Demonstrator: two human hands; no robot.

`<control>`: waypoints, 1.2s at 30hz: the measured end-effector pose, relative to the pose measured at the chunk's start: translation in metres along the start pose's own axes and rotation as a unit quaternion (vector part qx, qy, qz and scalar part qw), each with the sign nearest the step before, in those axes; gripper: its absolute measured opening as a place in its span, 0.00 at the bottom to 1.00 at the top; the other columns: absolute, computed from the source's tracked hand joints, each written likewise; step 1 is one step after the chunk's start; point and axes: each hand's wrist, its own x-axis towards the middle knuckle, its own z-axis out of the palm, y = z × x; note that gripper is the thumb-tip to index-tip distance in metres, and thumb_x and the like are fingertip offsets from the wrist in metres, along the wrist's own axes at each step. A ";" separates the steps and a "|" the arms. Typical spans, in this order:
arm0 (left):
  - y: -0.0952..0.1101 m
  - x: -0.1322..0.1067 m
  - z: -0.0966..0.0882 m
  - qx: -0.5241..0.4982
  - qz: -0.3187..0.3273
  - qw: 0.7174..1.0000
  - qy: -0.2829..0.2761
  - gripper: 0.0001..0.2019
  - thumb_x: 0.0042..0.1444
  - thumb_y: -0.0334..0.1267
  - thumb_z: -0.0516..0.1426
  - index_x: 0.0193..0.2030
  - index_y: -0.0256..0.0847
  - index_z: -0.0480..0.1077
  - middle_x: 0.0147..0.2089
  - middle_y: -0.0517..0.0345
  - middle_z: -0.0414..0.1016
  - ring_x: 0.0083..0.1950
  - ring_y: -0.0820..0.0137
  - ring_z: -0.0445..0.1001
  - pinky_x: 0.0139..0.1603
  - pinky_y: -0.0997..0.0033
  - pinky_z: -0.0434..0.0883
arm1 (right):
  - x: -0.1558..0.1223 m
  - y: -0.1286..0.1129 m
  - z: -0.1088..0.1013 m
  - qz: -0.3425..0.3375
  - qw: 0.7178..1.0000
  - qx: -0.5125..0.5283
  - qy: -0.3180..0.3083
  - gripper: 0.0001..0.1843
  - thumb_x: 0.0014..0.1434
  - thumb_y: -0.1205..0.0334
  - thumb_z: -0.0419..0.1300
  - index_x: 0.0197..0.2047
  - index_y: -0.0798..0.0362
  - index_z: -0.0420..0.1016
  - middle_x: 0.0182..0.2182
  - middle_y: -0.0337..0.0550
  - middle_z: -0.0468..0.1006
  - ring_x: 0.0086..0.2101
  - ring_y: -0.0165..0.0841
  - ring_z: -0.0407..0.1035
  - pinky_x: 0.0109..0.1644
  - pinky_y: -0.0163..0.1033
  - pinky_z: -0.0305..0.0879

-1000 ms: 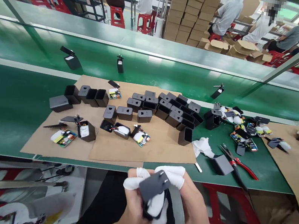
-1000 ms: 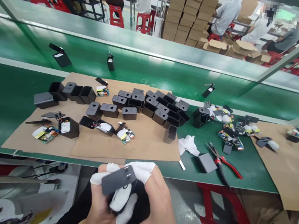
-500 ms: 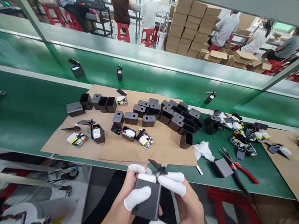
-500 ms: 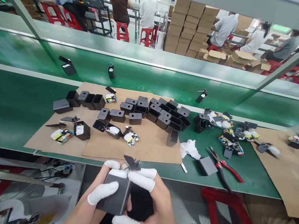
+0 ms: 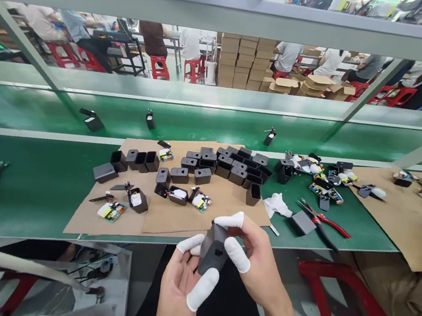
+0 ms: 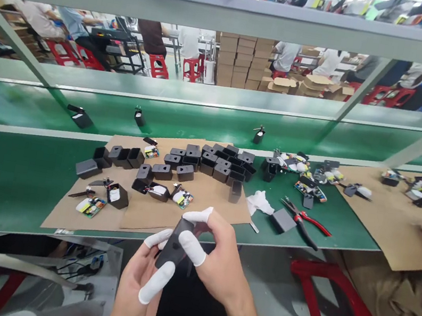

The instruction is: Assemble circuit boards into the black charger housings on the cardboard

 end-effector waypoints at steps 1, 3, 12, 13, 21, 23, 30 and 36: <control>-0.001 -0.001 0.000 -0.007 -0.003 1.000 0.006 0.31 0.44 0.43 0.79 0.56 0.45 0.79 0.58 0.47 0.83 0.64 0.49 0.81 0.65 0.55 0.79 | 0.001 -0.001 0.000 -0.009 1.000 -0.010 -0.013 0.18 0.71 0.43 0.66 0.54 0.46 0.83 0.41 0.42 0.80 0.41 0.37 0.75 0.50 0.41 0.72; -0.003 -0.003 -0.002 -0.025 -0.007 1.000 0.012 0.32 0.43 0.41 0.80 0.56 0.45 0.80 0.57 0.47 0.84 0.66 0.48 0.80 0.66 0.54 0.79 | 0.001 -0.001 0.001 -0.018 0.999 -0.011 -0.027 0.16 0.71 0.45 0.66 0.55 0.45 0.83 0.42 0.42 0.79 0.43 0.37 0.76 0.51 0.42 0.72; -0.005 -0.007 -0.007 -0.030 0.027 0.999 0.020 0.29 0.45 0.47 0.79 0.54 0.48 0.80 0.58 0.50 0.84 0.65 0.49 0.81 0.69 0.48 0.78 | -0.004 -0.001 0.008 -0.013 0.999 0.036 -0.018 0.15 0.70 0.46 0.68 0.52 0.46 0.84 0.40 0.40 0.77 0.39 0.34 0.73 0.48 0.38 0.72; -0.005 -0.006 -0.007 -0.032 0.024 0.999 0.017 0.29 0.46 0.47 0.79 0.54 0.48 0.80 0.58 0.50 0.84 0.65 0.49 0.82 0.68 0.48 0.78 | -0.005 -0.001 0.009 -0.011 0.999 0.035 -0.016 0.15 0.70 0.47 0.68 0.52 0.46 0.84 0.40 0.40 0.77 0.39 0.33 0.74 0.48 0.38 0.73; -0.015 -0.002 -0.010 -0.003 0.042 0.999 0.000 0.24 0.54 0.48 0.75 0.55 0.46 0.79 0.58 0.47 0.84 0.62 0.50 0.83 0.66 0.47 0.81 | -0.005 0.007 0.008 0.018 1.000 0.024 0.002 0.12 0.70 0.51 0.67 0.51 0.47 0.84 0.41 0.41 0.80 0.39 0.34 0.76 0.48 0.39 0.75; -0.020 0.008 -0.013 0.060 0.097 0.993 -0.011 0.25 0.55 0.45 0.74 0.57 0.45 0.77 0.57 0.47 0.83 0.60 0.52 0.84 0.61 0.50 0.83 | -0.005 0.016 0.005 0.013 1.000 0.003 0.006 0.12 0.72 0.52 0.65 0.52 0.47 0.83 0.43 0.42 0.82 0.42 0.36 0.77 0.51 0.42 0.76; -0.061 0.081 -0.017 0.417 0.525 0.740 -0.052 0.28 0.60 0.25 0.63 0.66 0.43 0.70 0.52 0.48 0.76 0.53 0.57 0.81 0.54 0.54 0.83 | 0.000 0.081 0.005 -0.066 0.987 -0.118 0.083 0.30 0.62 0.57 0.75 0.66 0.42 0.75 0.56 0.46 0.82 0.52 0.42 0.80 0.60 0.49 0.78; -0.092 0.107 -0.017 0.413 0.503 0.752 -0.103 0.35 0.57 0.22 0.60 0.71 0.44 0.63 0.56 0.45 0.74 0.54 0.56 0.81 0.53 0.51 0.85 | 0.001 0.120 0.011 -0.127 0.970 -0.170 0.120 0.25 0.69 0.64 0.67 0.67 0.41 0.77 0.59 0.50 0.80 0.57 0.44 0.80 0.59 0.51 0.82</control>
